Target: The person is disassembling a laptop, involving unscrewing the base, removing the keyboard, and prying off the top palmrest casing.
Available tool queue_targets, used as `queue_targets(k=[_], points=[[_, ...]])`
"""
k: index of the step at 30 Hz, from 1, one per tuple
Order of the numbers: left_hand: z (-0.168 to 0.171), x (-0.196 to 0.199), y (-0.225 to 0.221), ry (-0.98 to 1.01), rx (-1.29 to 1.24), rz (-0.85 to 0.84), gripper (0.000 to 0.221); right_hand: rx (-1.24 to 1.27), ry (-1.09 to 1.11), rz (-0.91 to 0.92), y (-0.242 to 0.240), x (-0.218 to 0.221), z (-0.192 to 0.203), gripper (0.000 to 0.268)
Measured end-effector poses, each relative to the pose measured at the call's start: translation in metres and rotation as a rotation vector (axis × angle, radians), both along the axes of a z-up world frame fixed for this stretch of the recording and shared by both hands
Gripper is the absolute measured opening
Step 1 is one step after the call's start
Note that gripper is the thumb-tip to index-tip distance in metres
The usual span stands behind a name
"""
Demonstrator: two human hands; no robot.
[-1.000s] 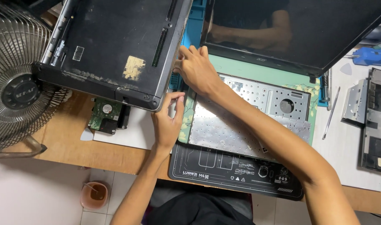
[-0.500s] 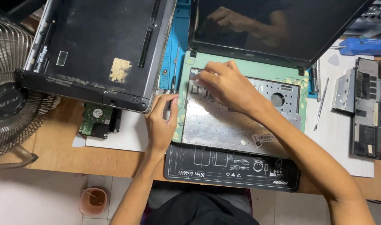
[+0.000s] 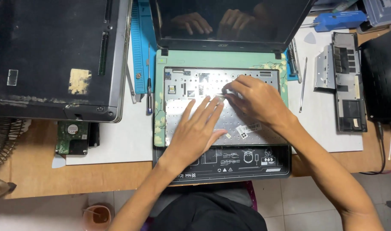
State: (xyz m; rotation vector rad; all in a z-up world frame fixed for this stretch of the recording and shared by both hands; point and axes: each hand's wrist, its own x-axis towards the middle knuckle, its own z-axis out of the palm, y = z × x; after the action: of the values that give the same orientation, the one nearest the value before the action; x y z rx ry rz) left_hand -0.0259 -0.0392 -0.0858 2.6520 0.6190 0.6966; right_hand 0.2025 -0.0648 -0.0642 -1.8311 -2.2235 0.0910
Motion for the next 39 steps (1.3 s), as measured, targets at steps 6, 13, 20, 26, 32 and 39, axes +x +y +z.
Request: queue_targets(k=[6, 13, 20, 26, 32, 39], points=[[-0.018, 0.01, -0.008, 0.114, 0.012, -0.06, 0.065, -0.02, -0.03, -0.015, 0.001, -0.005, 0.008, 0.009], [-0.019, 0.004, -0.005, 0.086, -0.061, -0.088, 0.061, -0.053, -0.214, 0.024, 0.003, -0.011, 0.002, 0.001], [-0.004, 0.003, 0.001, 0.107, -0.124, -0.123, 0.054, -0.164, -0.518, 0.135, 0.002, -0.013, -0.031, 0.006], [-0.006, 0.001, 0.002, 0.128, -0.138, -0.128, 0.052, -0.258, -0.591, 0.199, 0.008, -0.032, -0.006, 0.013], [0.006, 0.002, 0.002, 0.135, -0.169, -0.132, 0.05, -0.274, -0.631, 0.193, 0.012, -0.034, -0.002, 0.013], [0.001, 0.002, 0.002, 0.137, -0.174, -0.129, 0.049, -0.259, -0.586, 0.21, 0.017, -0.03, 0.012, 0.016]])
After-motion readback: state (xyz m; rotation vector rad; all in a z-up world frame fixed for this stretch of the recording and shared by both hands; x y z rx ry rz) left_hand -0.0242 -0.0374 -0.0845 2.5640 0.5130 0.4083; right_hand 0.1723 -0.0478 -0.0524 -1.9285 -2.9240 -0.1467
